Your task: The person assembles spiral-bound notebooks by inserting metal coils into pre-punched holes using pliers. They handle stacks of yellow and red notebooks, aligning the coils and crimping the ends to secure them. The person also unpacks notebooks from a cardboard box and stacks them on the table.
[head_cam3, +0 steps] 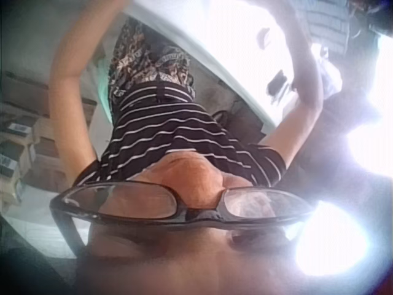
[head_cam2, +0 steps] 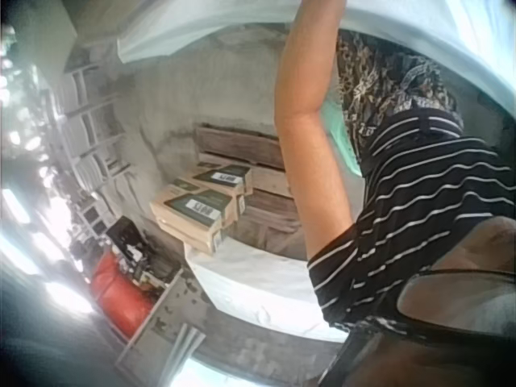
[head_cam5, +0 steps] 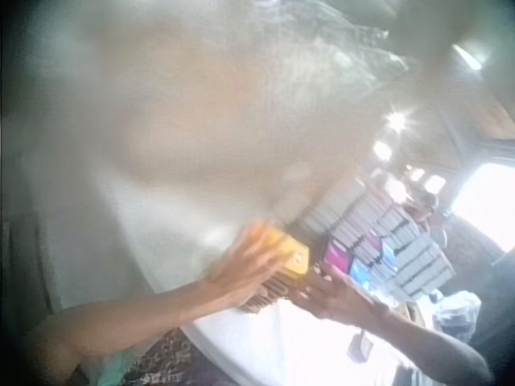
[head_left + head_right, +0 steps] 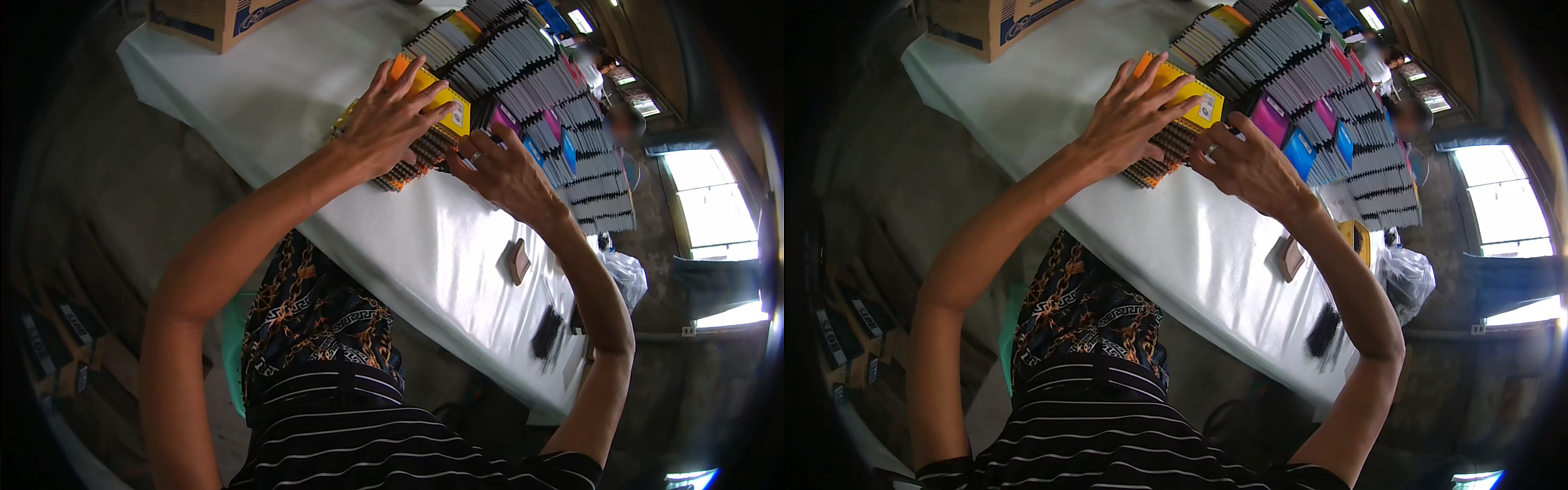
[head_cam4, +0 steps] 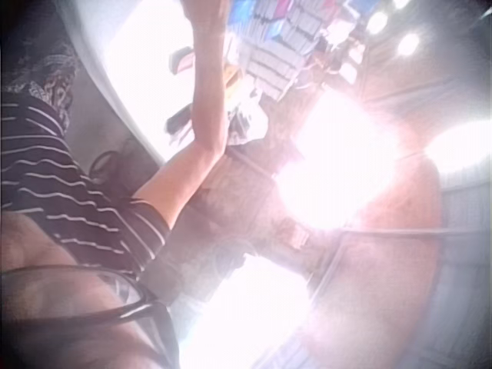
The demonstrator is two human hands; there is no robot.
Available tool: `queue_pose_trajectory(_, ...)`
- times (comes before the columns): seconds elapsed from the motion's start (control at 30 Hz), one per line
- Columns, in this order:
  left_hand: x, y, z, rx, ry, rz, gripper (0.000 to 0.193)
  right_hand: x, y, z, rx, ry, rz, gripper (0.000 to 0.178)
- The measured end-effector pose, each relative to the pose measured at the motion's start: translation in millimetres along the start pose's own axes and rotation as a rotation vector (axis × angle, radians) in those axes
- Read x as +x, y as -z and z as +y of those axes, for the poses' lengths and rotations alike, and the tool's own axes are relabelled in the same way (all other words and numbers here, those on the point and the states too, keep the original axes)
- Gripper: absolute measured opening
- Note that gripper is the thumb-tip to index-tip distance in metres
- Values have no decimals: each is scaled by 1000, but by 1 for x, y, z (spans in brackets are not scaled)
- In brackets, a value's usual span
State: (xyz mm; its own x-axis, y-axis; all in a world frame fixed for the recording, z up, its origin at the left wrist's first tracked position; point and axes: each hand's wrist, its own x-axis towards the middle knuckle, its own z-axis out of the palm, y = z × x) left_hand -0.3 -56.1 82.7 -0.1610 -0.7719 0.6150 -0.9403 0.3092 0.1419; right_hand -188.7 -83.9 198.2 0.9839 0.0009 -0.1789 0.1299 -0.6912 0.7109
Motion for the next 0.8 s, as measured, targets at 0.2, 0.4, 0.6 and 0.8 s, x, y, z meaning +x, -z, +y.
queue_pose_trajectory(0.2,1,-2,2,-11,7,21,92,6,-3,3,13,62,-5,17)
queue_pose_trajectory(0.4,3,-2,1,-4,3,10,92,20,8,4,-7,87,-158,8)
queue_pose_trajectory(0.6,2,1,-3,31,-12,1,97,42,21,-17,135,-146,-436,6)
queue_pose_trajectory(0.8,-8,2,-2,-25,-37,52,107,15,10,-2,109,-109,-8,13)
